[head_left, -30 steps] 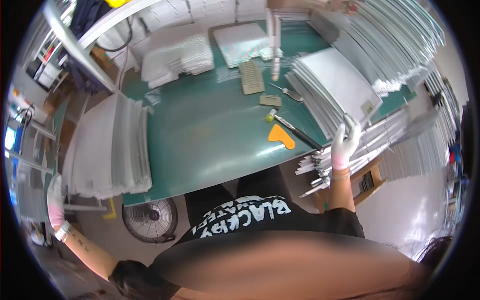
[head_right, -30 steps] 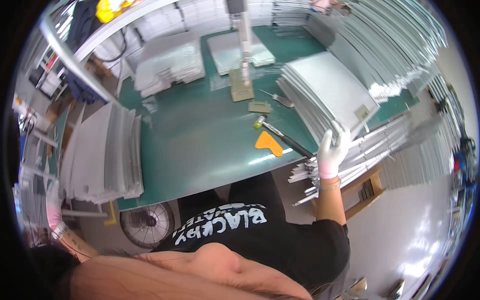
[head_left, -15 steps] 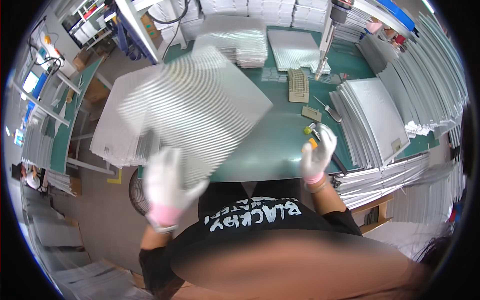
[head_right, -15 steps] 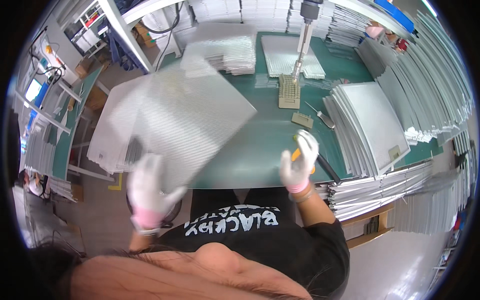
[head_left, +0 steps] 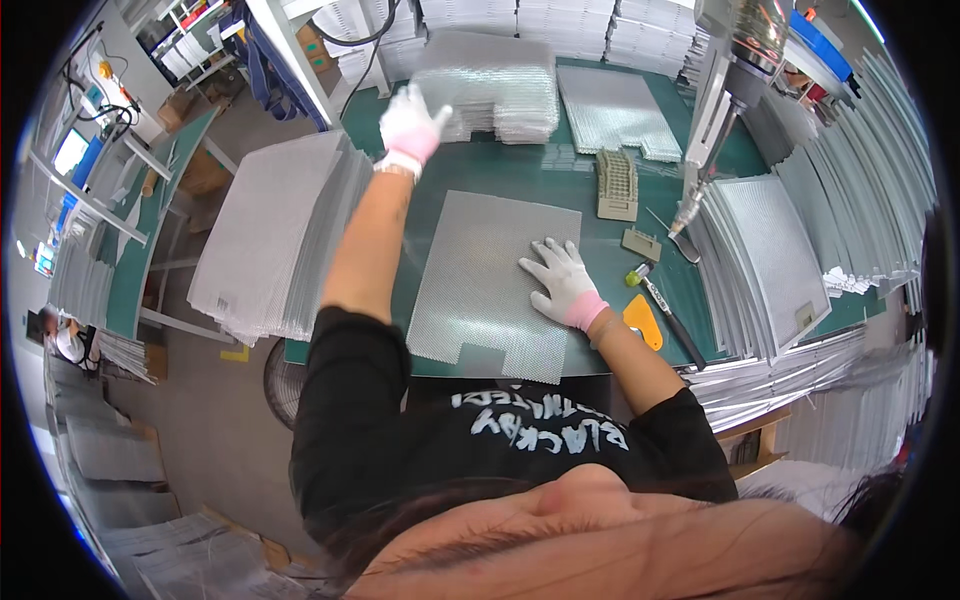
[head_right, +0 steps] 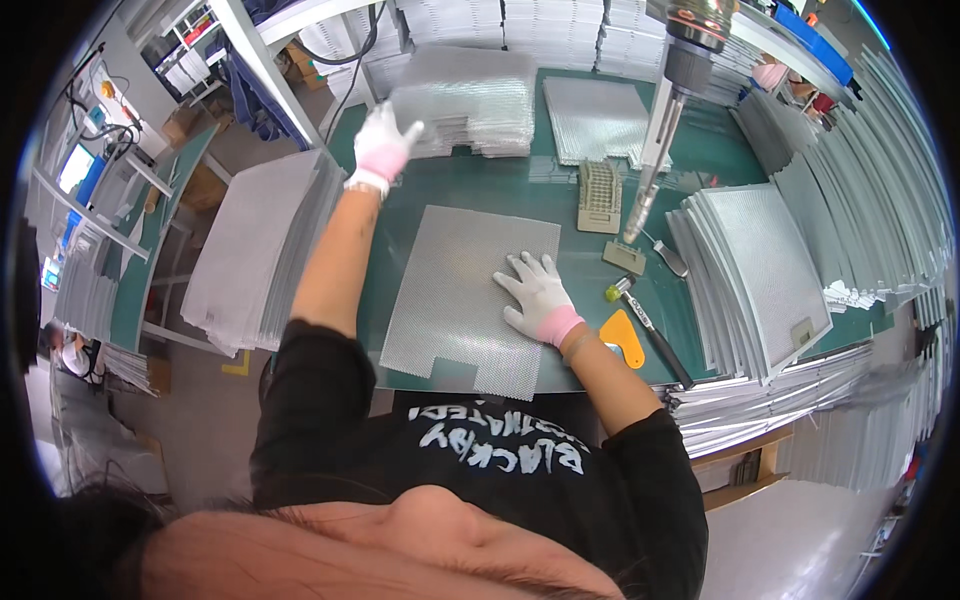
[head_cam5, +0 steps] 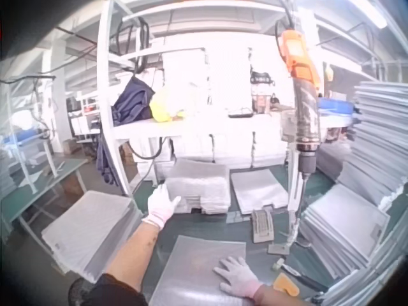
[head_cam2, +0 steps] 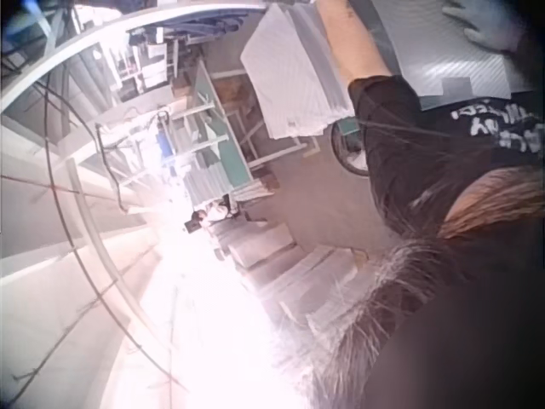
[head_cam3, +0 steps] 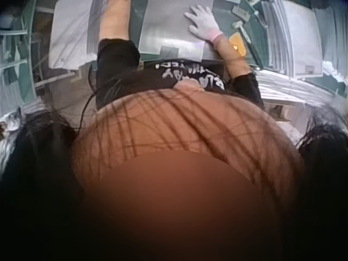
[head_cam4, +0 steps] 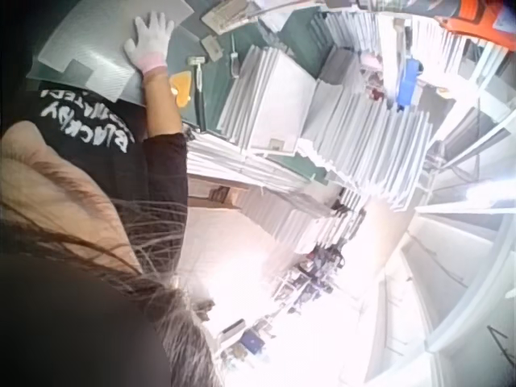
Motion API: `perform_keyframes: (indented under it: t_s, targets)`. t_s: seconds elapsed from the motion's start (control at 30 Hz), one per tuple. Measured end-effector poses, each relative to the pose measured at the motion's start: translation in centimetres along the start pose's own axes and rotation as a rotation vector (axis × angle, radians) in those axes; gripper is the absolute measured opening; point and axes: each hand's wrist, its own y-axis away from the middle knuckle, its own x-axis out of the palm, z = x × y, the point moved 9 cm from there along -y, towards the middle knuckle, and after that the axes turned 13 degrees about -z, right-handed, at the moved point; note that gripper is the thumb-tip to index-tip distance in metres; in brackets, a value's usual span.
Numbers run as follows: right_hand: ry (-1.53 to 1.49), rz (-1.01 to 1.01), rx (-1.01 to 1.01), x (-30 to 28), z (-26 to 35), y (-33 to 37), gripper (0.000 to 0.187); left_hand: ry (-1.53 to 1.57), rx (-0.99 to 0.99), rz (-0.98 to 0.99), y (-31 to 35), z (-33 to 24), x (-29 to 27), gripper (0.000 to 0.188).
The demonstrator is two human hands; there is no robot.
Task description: Assembling industrial air filters by fitting metal frames onto mesh panels and securing them using a mallet and pneumatic tool.
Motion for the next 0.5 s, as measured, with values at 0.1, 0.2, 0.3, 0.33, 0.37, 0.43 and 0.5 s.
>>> perform_keyframes:
  t_s: [0.1,0.2,0.3,0.33,0.37,0.43,0.5]
  targets:
    - [-0.026,0.001,0.019,0.1,-0.3,0.0,0.061,-0.057,-0.316,0.406,-2.2,3.2,7.6,0.094]
    - [-0.015,-0.003,0.027,-0.3,-0.2,0.0,0.061,-0.149,-0.232,0.489,-3.6,2.4,9.5,0.097]
    - [-0.021,0.007,0.028,-0.5,-0.1,-0.1,0.061,-0.234,-0.133,0.465,-4.9,1.5,8.9,0.095]
    - [-0.014,0.006,0.059,-0.3,-0.7,0.3,0.061,-0.238,-0.105,0.514,-4.9,-0.3,8.2,0.093]
    - [-0.012,-0.001,0.056,-0.3,-0.9,0.5,0.061,-0.249,-0.084,0.555,-5.0,-1.5,7.1,0.092]
    - [-0.011,-0.011,0.038,-0.3,-0.9,0.4,0.061,-0.255,-0.055,0.513,-6.0,-2.4,4.7,0.087]
    - [-0.006,-0.019,0.055,-0.4,-1.5,0.8,0.061,-0.255,-0.089,0.386,-7.9,-3.3,2.7,0.08]
